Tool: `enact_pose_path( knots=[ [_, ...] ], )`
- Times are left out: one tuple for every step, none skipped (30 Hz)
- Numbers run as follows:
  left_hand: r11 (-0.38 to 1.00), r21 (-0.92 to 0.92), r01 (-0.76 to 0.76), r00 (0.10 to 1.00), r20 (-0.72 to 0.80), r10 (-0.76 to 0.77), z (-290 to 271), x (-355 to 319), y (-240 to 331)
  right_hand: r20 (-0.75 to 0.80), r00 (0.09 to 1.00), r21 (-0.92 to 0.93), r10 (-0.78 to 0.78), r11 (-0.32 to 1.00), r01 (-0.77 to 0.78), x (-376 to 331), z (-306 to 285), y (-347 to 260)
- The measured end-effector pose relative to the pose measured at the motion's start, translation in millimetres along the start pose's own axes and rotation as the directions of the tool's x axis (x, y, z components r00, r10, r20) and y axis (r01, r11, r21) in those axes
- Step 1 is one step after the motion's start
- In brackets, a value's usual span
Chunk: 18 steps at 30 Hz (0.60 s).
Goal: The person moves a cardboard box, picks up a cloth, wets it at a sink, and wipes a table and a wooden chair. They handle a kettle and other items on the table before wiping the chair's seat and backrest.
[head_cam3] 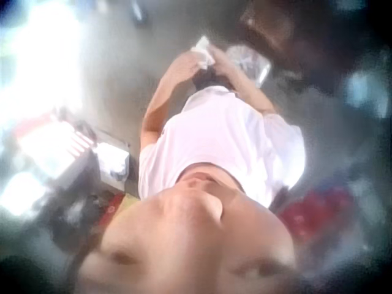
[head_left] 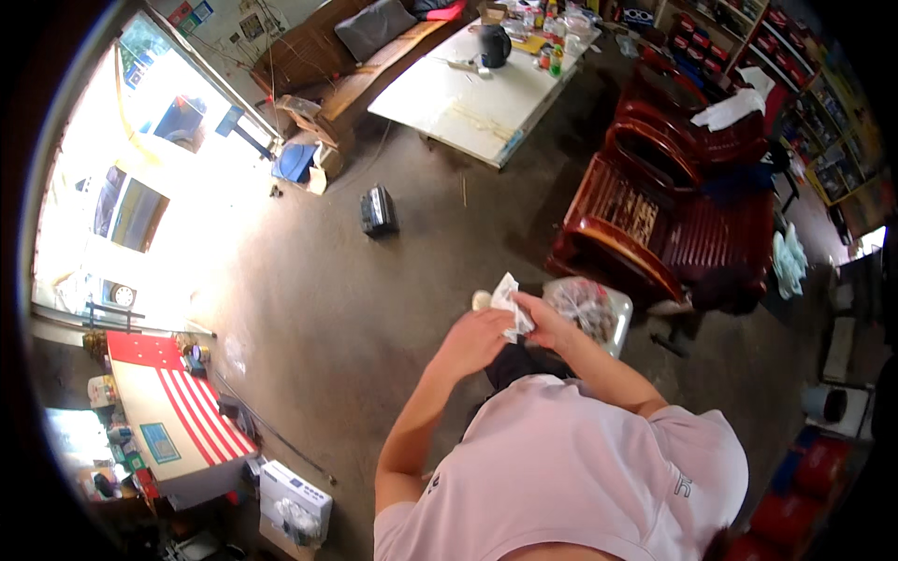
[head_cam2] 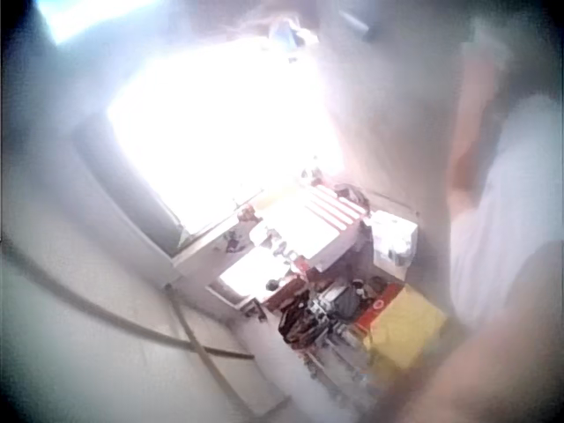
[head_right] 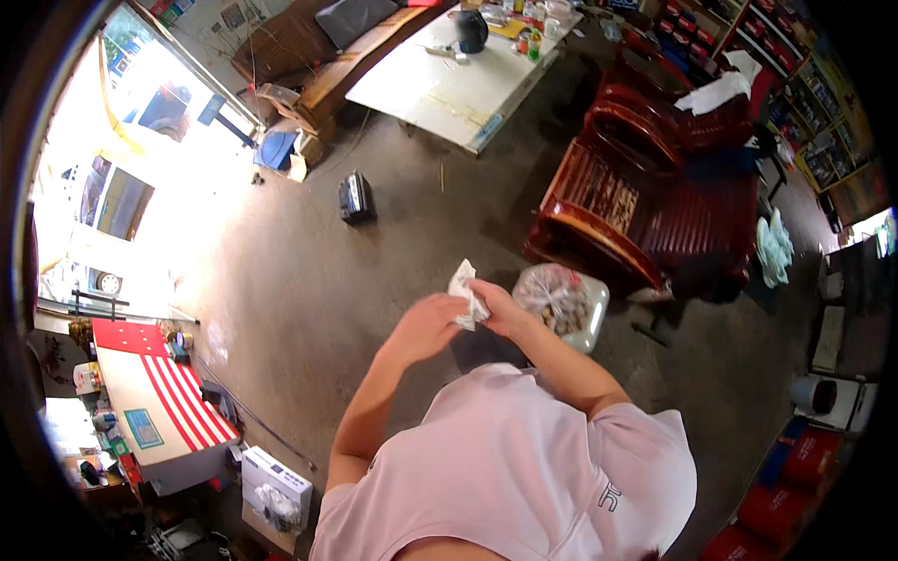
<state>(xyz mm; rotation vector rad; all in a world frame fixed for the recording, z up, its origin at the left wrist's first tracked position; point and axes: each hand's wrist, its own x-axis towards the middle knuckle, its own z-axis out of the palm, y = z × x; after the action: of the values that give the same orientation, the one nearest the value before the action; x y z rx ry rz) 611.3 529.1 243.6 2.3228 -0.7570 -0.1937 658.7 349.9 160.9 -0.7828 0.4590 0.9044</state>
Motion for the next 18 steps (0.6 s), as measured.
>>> enact_pose_path(
  knots=[
    [0.996, -0.086, 0.019, 0.999, -0.039, -0.022, -7.0, 10.8, -15.2, 0.013, 0.993, -0.084, -0.114, 0.99, 0.115, 18.3, 1.2, -11.7],
    [0.974, -0.214, 0.08, 0.994, -0.059, -0.094, -15.5, 18.7, -29.8, 0.004, 0.991, -0.096, -0.133, 0.986, 0.132, 38.7, 8.6, -21.1],
    [0.935, -0.332, 0.125, 0.983, -0.083, -0.161, -27.2, 28.7, -46.0, 0.005, 0.987, -0.089, -0.158, 0.983, 0.158, 58.5, 18.0, -36.1],
    [0.888, -0.44, 0.131, 0.97, -0.129, -0.207, -40.8, 44.2, -64.6, -0.053, 0.984, -0.087, -0.17, 0.982, 0.165, 81.6, 30.3, -58.3],
    [0.581, -0.785, 0.216, 0.911, -0.052, -0.409, -51.4, 56.2, -80.5, -0.018, 0.971, -0.145, -0.239, 0.961, 0.234, 100.3, 42.9, -76.4],
    [0.708, -0.678, 0.197, 0.871, -0.21, -0.444, -67.3, 72.4, -104.6, 0.088, 0.963, -0.276, -0.256, 0.922, 0.271, 119.5, 56.5, -97.2],
    [0.805, -0.558, 0.201, 0.819, -0.356, -0.451, -79.4, 87.9, -126.3, 0.16, 0.956, -0.395, -0.247, 0.871, 0.291, 136.5, 67.4, -119.6],
    [0.839, -0.472, 0.271, 0.749, -0.444, -0.492, -85.8, 100.9, -142.4, 0.218, 0.951, -0.511, -0.218, 0.805, 0.302, 148.1, 73.8, -141.1],
    [0.855, -0.458, 0.242, 0.692, -0.536, -0.483, -95.3, 115.3, -160.5, 0.282, 0.942, -0.577, -0.184, 0.752, 0.32, 160.5, 81.1, -162.0],
    [0.89, -0.377, 0.257, 0.706, -0.555, -0.44, -107.4, 129.7, -180.7, 0.325, 0.91, -0.676, -0.259, 0.609, 0.414, 176.3, 90.2, -182.2],
    [0.902, -0.326, 0.284, 0.716, -0.553, -0.426, -119.3, 140.7, -199.9, 0.403, 0.859, -0.745, -0.315, 0.432, 0.508, 190.7, 96.7, -199.6],
    [0.912, -0.274, 0.306, 0.723, -0.556, -0.41, -129.3, 151.8, -217.9, 0.536, 0.757, -0.752, -0.373, 0.197, 0.629, 203.9, 100.7, -215.2],
    [0.904, -0.284, 0.319, 0.745, -0.514, -0.425, -137.9, 164.9, -235.1, 0.507, 0.745, -0.748, -0.433, 0.207, 0.63, 216.5, 104.4, -227.8],
    [0.899, -0.289, 0.329, 0.764, -0.478, -0.434, -146.1, 179.6, -254.8, 0.523, 0.677, -0.711, -0.518, 0.173, 0.682, 231.8, 107.8, -239.1],
    [0.894, -0.291, 0.341, 0.781, -0.441, -0.442, -150.7, 197.5, -274.3, 0.531, 0.639, -0.681, -0.556, 0.167, 0.713, 247.1, 104.9, -257.0],
    [0.868, -0.357, 0.345, 0.773, -0.416, -0.479, -151.6, 216.1, -293.4, 0.468, 0.701, -0.657, -0.538, 0.319, 0.683, 263.7, 100.6, -273.4],
    [0.837, -0.419, 0.353, 0.767, -0.382, -0.515, -152.0, 233.5, -313.5, 0.401, 0.792, -0.622, -0.459, 0.499, 0.604, 280.2, 93.4, -288.9],
    [0.809, -0.478, 0.341, 0.765, -0.36, -0.535, -152.0, 251.3, -334.4, 0.355, 0.856, -0.554, -0.376, 0.653, 0.517, 297.1, 85.2, -303.8]
  ],
)
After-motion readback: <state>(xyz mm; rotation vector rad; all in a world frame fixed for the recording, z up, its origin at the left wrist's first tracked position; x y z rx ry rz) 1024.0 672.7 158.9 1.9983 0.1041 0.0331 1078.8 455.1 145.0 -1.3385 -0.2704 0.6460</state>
